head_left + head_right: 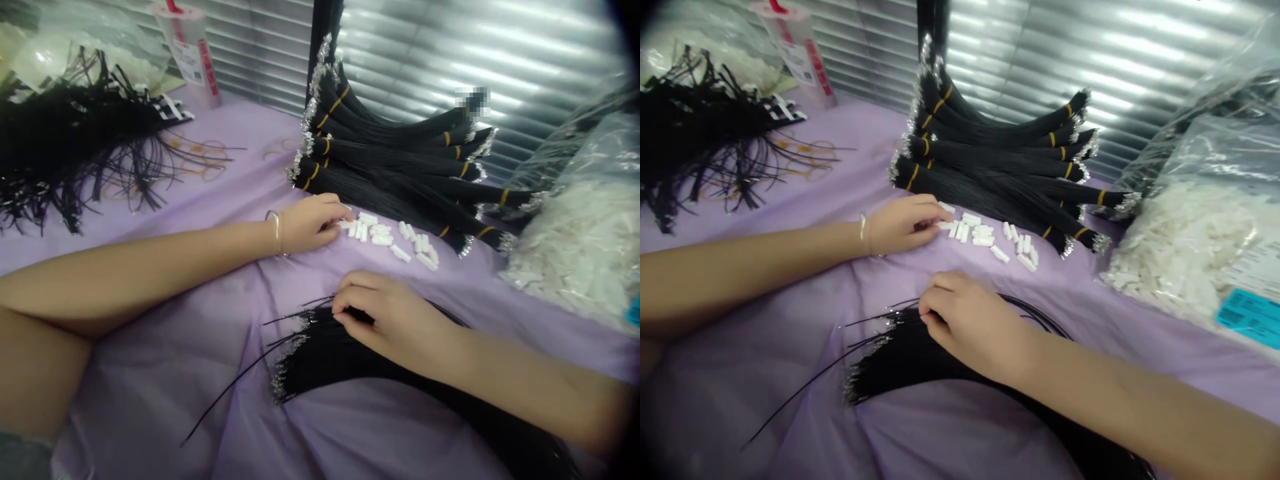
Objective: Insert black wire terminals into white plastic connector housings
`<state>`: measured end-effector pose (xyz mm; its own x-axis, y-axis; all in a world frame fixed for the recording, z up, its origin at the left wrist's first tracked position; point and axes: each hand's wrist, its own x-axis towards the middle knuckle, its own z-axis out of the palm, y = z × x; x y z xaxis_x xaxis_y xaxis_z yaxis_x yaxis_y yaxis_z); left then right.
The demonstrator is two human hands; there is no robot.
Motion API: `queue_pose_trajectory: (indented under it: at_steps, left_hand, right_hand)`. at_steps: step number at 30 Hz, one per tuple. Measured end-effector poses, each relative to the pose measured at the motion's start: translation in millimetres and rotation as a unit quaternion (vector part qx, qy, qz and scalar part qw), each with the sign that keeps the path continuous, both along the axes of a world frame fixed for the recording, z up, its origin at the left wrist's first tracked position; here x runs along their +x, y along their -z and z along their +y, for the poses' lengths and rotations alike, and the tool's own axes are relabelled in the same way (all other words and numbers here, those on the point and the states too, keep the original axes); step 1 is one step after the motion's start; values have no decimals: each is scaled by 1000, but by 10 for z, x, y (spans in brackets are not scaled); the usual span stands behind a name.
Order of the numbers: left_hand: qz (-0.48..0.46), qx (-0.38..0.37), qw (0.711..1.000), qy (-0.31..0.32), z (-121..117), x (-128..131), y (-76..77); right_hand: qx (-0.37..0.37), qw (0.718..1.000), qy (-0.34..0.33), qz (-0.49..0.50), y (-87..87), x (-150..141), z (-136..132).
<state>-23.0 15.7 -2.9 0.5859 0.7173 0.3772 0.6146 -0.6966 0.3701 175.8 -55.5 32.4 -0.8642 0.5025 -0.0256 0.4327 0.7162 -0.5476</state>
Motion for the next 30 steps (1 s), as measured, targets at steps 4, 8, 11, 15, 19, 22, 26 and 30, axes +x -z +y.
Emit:
queue_pose_trajectory:
  at_steps: [4,8,11,15,19,22,26,30]
  left_hand:
    - [-10,0,1000,12,-1,-2,1]
    - [-14,-5,1000,17,1,-1,-7]
    - [-19,-1,1000,16,1,-1,-4]
    - [-26,1,1000,1,-7,4,-6]
    - [-40,-2,999,-19,-19,16,-41]
    - [-61,12,998,-25,-51,30,-95]
    - [-99,-32,994,-23,-145,78,-190]
    - [-205,-206,957,-17,-285,174,-316]
  right_hand:
    - [-5,999,-2,-41,-42,-54,-9]
    - [4,996,1,-85,-94,-96,-48]
    - [-11,996,10,-93,-97,-108,-66]
    - [-76,993,48,-71,-114,-79,-76]
    - [-146,982,109,-53,-175,-41,-80]
    - [-204,964,162,-47,-208,-33,-71]
    - [-225,961,160,-12,-209,-17,-61]
    - [-186,973,134,32,-185,23,-67]
